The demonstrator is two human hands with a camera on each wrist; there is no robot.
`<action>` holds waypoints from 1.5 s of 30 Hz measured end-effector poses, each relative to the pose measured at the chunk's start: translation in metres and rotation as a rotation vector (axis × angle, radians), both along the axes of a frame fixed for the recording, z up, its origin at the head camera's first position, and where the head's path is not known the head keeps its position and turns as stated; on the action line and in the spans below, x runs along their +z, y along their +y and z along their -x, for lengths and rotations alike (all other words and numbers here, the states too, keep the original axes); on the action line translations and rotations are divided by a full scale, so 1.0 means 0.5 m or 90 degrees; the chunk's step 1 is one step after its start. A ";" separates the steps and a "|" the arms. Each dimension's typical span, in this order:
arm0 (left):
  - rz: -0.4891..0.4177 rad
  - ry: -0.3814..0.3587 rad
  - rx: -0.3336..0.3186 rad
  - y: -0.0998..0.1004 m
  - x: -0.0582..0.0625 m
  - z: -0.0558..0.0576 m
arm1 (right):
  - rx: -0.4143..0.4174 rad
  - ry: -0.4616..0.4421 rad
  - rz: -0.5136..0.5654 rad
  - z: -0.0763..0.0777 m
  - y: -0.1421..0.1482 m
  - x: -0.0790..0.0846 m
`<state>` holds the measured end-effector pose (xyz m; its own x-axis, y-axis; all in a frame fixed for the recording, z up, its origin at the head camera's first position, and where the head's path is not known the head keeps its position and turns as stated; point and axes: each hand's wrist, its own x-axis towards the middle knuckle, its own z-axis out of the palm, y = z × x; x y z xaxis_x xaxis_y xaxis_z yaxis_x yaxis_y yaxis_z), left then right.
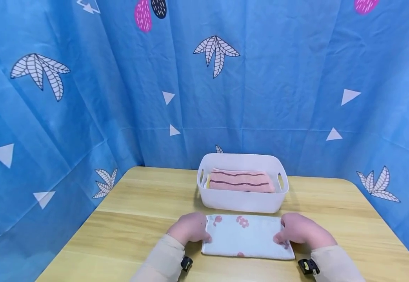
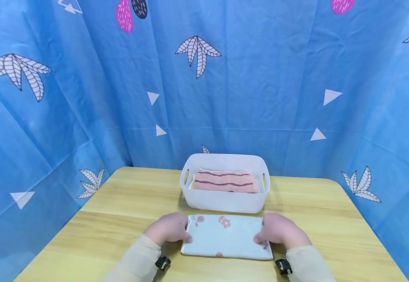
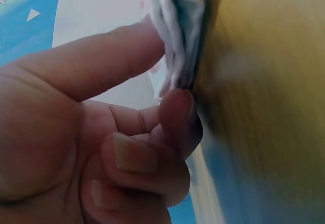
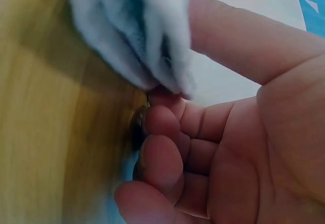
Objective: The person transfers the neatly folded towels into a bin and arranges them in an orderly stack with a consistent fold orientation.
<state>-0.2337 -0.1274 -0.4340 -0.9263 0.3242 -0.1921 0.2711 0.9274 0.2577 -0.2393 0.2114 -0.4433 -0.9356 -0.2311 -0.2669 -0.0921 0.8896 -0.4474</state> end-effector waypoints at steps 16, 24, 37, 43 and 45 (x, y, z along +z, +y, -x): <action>-0.049 -0.061 0.002 -0.008 -0.017 0.004 | 0.030 -0.036 0.050 0.001 0.006 -0.009; 0.027 -0.041 -0.058 -0.011 -0.004 0.003 | 0.075 -0.026 0.055 0.002 0.014 -0.008; 0.033 -0.027 -0.088 -0.028 0.040 0.007 | 0.186 0.041 0.114 -0.001 0.030 0.032; 0.010 -0.004 -0.087 -0.034 0.064 -0.003 | 0.209 0.067 0.132 -0.002 0.034 0.051; 0.001 -0.001 -0.084 -0.036 0.071 -0.006 | 0.214 0.084 0.129 -0.002 0.034 0.055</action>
<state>-0.2308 -0.1452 -0.3982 -0.8754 0.4428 -0.1938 0.3905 0.8842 0.2562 -0.2381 0.2285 -0.4155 -0.8221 -0.5654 -0.0667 -0.4314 0.6951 -0.5751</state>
